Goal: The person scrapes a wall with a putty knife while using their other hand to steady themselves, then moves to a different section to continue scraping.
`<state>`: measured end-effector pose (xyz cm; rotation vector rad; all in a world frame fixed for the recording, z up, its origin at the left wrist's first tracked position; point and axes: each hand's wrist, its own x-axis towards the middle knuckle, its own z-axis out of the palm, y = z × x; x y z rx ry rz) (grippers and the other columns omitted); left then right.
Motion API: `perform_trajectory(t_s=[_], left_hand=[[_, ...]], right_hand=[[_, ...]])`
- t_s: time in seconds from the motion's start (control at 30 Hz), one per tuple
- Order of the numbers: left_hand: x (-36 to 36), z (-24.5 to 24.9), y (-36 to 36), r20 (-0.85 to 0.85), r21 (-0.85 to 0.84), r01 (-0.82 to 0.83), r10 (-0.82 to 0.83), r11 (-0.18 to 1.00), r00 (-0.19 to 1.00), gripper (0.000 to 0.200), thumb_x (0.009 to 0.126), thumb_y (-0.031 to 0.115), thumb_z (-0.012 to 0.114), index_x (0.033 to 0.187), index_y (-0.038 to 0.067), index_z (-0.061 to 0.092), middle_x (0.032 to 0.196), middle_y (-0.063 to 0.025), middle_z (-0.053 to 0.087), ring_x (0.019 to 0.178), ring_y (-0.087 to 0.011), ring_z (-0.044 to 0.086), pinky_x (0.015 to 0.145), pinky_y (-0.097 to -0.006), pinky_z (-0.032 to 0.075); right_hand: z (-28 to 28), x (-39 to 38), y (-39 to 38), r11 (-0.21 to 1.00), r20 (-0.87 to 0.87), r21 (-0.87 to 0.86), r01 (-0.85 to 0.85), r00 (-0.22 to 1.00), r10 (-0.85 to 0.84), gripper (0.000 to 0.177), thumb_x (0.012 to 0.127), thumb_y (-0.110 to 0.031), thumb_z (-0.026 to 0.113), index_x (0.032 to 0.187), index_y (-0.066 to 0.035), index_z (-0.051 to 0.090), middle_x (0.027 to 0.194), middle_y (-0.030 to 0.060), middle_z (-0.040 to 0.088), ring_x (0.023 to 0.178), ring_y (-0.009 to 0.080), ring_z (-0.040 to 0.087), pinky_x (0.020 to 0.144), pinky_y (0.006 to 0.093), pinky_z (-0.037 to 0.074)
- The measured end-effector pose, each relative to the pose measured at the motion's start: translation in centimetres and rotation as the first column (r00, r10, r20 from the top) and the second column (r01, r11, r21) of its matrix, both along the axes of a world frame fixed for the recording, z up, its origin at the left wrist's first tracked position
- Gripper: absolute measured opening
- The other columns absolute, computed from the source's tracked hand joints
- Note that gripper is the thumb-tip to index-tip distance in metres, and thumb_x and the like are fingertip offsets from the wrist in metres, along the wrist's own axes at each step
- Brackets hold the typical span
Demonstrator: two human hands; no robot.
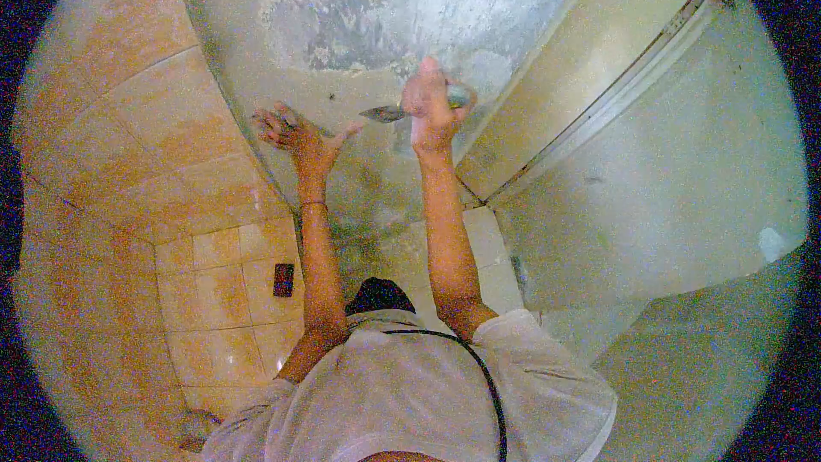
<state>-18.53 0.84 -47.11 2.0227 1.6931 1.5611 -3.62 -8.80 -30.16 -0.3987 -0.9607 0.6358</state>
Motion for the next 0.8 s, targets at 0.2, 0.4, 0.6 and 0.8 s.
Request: perform_trajectory(t_s=[0.2, 0.4, 0.6, 0.8], left_hand=[[-0.2, 1.1, -0.9, -0.034, 0.038, -0.064, 0.065, 0.997, 0.997, 0.151, 0.054, 0.083, 0.071, 0.154, 0.005, -0.013, 0.155, -0.0320, -0.019, 0.142, -0.0530, -0.019, 0.110, -0.0705, -0.005], [-0.4, 1.2, -0.6, -0.041, 0.133, -0.064, 0.070, 0.989, 0.997, 0.148, 0.057, 0.085, 0.068, 0.153, -0.001, -0.005, 0.155, -0.0352, -0.014, 0.143, -0.0518, -0.016, 0.109, -0.0714, -0.005], [-0.6, 1.7, -1.3, -0.068, 0.000, -0.059, 0.059, 0.998, 0.996, 0.145, 0.058, 0.085, 0.066, 0.152, -0.005, 0.001, 0.155, -0.0373, -0.009, 0.143, -0.0540, -0.012, 0.109, -0.0723, -0.003], [-0.4, 0.7, -0.5, -0.094, 0.121, -0.107, 0.119, 0.987, 0.988, 0.146, 0.058, 0.086, 0.065, 0.151, -0.007, 0.002, 0.154, -0.0382, -0.008, 0.142, -0.0556, -0.012, 0.109, -0.0730, -0.003]], right_hand=[[4.4, -0.7, 0.0, 0.979, 0.129, 0.193, -0.070, 0.991, 0.045, 0.033, 0.098, -0.012, 0.058, 0.067, -0.012, 0.047, 0.054, -0.0057, 0.039, 0.045, 0.0069, 0.034, 0.042, 0.0263, 0.024], [5.6, -7.2, 0.4, 0.978, 0.208, 0.113, 0.174, 0.959, -0.195, 0.040, 0.098, -0.011, 0.051, 0.061, -0.013, 0.035, 0.049, -0.0041, 0.028, 0.041, 0.0063, 0.022, 0.041, 0.0290, 0.015], [6.1, -10.7, 0.1, 0.960, -0.401, -0.277, 0.030, 0.905, -0.143, 0.036, 0.095, -0.010, 0.054, 0.062, -0.010, 0.041, 0.051, -0.0028, 0.034, 0.042, 0.0081, 0.027, 0.041, 0.0273, 0.024], [1.9, -7.3, 2.0, 0.718, 0.447, 0.469, 0.515, 0.562, -0.695, 0.020, 0.089, -0.010, 0.064, 0.076, -0.009, 0.049, 0.069, 0.0007, 0.052, 0.061, 0.0105, 0.046, 0.057, 0.0284, 0.040]])
